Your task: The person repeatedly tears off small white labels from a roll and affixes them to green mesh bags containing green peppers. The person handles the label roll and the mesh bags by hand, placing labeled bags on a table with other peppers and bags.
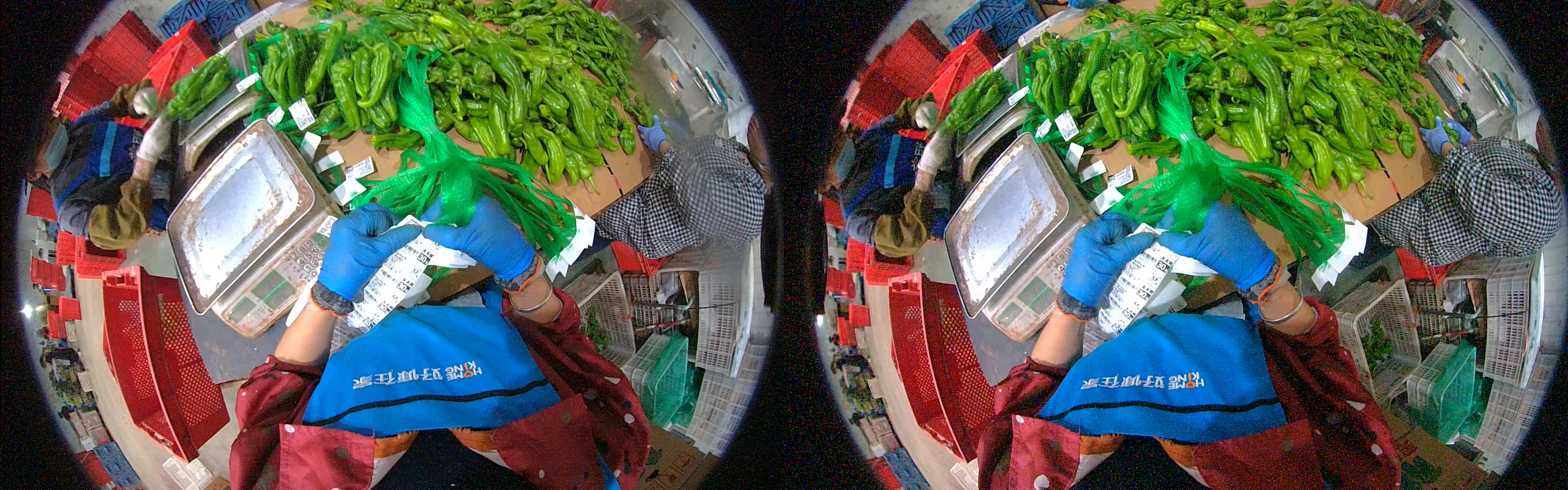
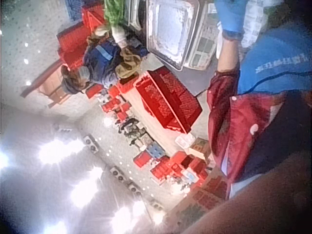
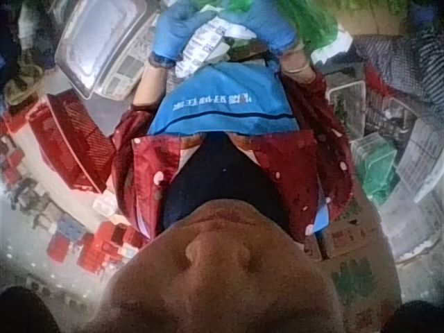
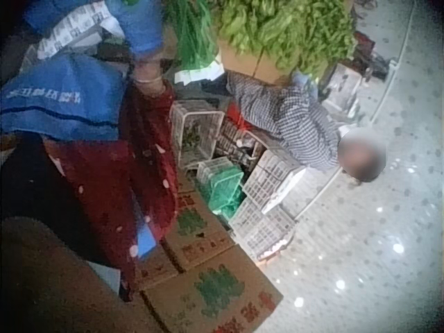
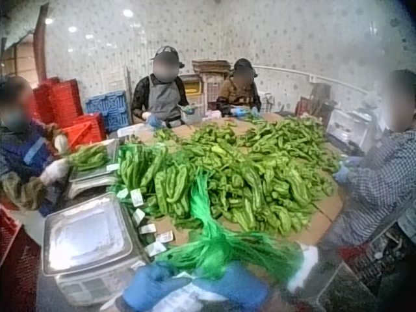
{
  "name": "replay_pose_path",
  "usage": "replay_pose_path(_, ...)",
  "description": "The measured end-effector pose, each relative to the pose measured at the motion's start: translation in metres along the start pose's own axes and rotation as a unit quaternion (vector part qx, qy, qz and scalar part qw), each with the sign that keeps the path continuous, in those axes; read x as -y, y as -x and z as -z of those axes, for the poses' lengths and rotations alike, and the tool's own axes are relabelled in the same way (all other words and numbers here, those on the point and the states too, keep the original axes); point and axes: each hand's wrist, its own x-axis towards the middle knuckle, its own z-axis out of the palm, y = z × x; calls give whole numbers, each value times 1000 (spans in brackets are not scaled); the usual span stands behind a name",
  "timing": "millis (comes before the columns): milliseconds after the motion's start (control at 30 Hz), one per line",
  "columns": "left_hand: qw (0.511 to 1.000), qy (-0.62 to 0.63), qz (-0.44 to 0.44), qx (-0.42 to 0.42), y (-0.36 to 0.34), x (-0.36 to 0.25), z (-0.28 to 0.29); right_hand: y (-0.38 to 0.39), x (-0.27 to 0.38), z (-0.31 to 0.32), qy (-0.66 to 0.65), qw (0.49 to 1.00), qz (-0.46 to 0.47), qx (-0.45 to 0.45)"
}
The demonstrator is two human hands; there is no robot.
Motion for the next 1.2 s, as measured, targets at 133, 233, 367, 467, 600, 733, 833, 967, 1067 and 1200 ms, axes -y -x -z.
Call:
replay_pose_path(133, 977, 184, 64, 92, 10, -10, 7, -1, 0, 7, -53, 997, -26, -42)
replay_pose_path(233, 990, 52, 96, 93, 13, -15, 20, 0, 2, 12, -102, 993, -44, -45)
replay_pose_path(367, 993, 10, 103, 57, 16, -17, 41, 1, 4, 21, -139, 985, -67, -73)
replay_pose_path(467, 994, 72, -9, 85, 11, -19, 41, -1, 3, 17, -75, 992, -95, -35)
replay_pose_path(600, 984, -51, -136, 100, 4, -22, 17, -5, 1, 3, -53, 998, -20, -1)
replay_pose_path(733, 991, -121, -60, 11, -6, -22, 24, -1, 0, 15, -123, 992, -38, 4)
replay_pose_path(833, 997, 19, 50, -60, -11, -14, 50, 6, -3, 35, -112, 990, -83, 37)
replay_pose_path(967, 991, -44, 111, -60, 3, 3, 76, 19, -11, 45, -362, 926, -92, 52)
replay_pose_path(1067, 971, -180, 159, -4, 28, 5, 83, 23, -15, 45, -398, 913, -90, 5)
replay_pose_path(1200, 985, 26, 110, -127, 59, -17, 106, 18, -11, 44, -395, 914, -88, 16)
